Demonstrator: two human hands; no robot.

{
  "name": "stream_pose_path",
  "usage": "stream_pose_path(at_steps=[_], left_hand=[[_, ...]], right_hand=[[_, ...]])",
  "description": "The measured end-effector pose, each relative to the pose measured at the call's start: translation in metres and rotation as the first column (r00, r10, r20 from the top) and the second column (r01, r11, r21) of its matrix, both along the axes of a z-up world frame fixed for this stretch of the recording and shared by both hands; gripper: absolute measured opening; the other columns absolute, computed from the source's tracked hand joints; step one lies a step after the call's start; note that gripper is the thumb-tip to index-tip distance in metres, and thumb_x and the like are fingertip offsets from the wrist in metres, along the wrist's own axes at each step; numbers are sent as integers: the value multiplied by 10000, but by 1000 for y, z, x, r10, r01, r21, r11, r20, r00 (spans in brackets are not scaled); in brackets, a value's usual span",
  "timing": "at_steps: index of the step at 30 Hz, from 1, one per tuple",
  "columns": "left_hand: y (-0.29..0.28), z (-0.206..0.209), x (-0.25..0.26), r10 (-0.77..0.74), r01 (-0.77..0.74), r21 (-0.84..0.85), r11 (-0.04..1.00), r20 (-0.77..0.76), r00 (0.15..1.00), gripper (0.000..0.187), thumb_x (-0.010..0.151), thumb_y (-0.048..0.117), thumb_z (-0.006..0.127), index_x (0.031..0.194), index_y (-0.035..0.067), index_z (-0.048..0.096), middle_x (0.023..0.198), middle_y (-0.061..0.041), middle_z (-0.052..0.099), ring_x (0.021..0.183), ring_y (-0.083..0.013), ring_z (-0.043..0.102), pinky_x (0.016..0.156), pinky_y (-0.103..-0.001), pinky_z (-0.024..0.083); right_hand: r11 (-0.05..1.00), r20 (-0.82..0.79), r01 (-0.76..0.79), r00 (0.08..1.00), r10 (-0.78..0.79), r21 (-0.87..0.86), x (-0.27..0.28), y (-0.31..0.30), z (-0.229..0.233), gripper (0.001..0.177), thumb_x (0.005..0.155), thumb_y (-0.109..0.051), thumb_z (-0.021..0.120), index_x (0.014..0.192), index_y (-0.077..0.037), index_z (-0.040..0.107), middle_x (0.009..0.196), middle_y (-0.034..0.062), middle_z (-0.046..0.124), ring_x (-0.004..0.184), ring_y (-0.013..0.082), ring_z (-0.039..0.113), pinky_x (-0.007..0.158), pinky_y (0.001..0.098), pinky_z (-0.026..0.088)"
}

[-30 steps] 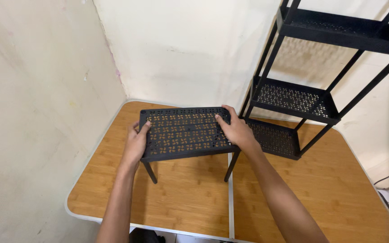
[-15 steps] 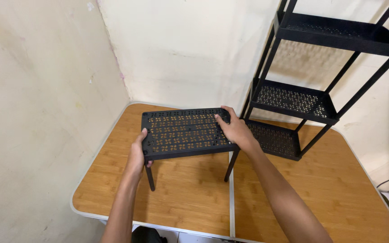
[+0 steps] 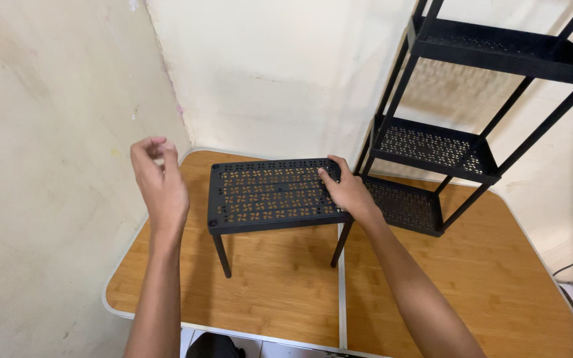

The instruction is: The person assembles a small black metal stool by inserting four legs into a perforated seat and repeatedly adjusting them. The person lifts and repositions the stool multiple times to check alignment and stability.

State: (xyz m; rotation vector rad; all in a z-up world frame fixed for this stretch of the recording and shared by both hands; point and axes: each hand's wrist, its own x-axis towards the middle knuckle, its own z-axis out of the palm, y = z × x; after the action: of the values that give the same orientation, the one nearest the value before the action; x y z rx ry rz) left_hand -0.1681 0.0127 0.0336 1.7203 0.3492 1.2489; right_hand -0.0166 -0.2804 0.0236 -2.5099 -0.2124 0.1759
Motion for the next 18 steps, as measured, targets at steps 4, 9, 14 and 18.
stream_pose_path(at_steps=[4,9,14,18], left_hand=[[-3,5,16,161,-104,344,933,-142,977,427,1112,365,485,1293,-21,519,1307,-210,512,1287,-321,480,1103,-495,390],[-33,-47,38,148,32,314,949,-533,833,704,1012,577,431,1381,-22,456,1386,-261,418,1347,-448,365,1107,-599,294],[-35,-51,35,82,10,235,972,-378,922,620,1067,458,481,1402,-64,453,1390,-307,422,1302,-473,415,1057,-564,389],[-43,-25,22,179,-58,344,937,-331,926,508,1087,373,499,1366,-52,518,1355,-274,480,1302,-438,464,1053,-562,408]], right_hand=[[1000,13,-6,1000,6,14,8,-1,-7,655,962,-611,463,1546,-342,341,968,180,768,920,300,767,838,441,575],[1000,20,-6,1000,6,15,9,-3,-13,593,989,-566,451,1537,-370,341,1068,164,744,1003,321,729,916,456,532],[1000,2,-9,1000,9,29,7,-5,-5,547,1015,-516,427,1534,-369,340,1148,177,728,1097,316,706,988,453,505],[998,-57,16,998,-12,59,1,-1,0,545,1015,-495,422,1537,-363,338,1139,179,754,1071,315,752,985,448,531]])
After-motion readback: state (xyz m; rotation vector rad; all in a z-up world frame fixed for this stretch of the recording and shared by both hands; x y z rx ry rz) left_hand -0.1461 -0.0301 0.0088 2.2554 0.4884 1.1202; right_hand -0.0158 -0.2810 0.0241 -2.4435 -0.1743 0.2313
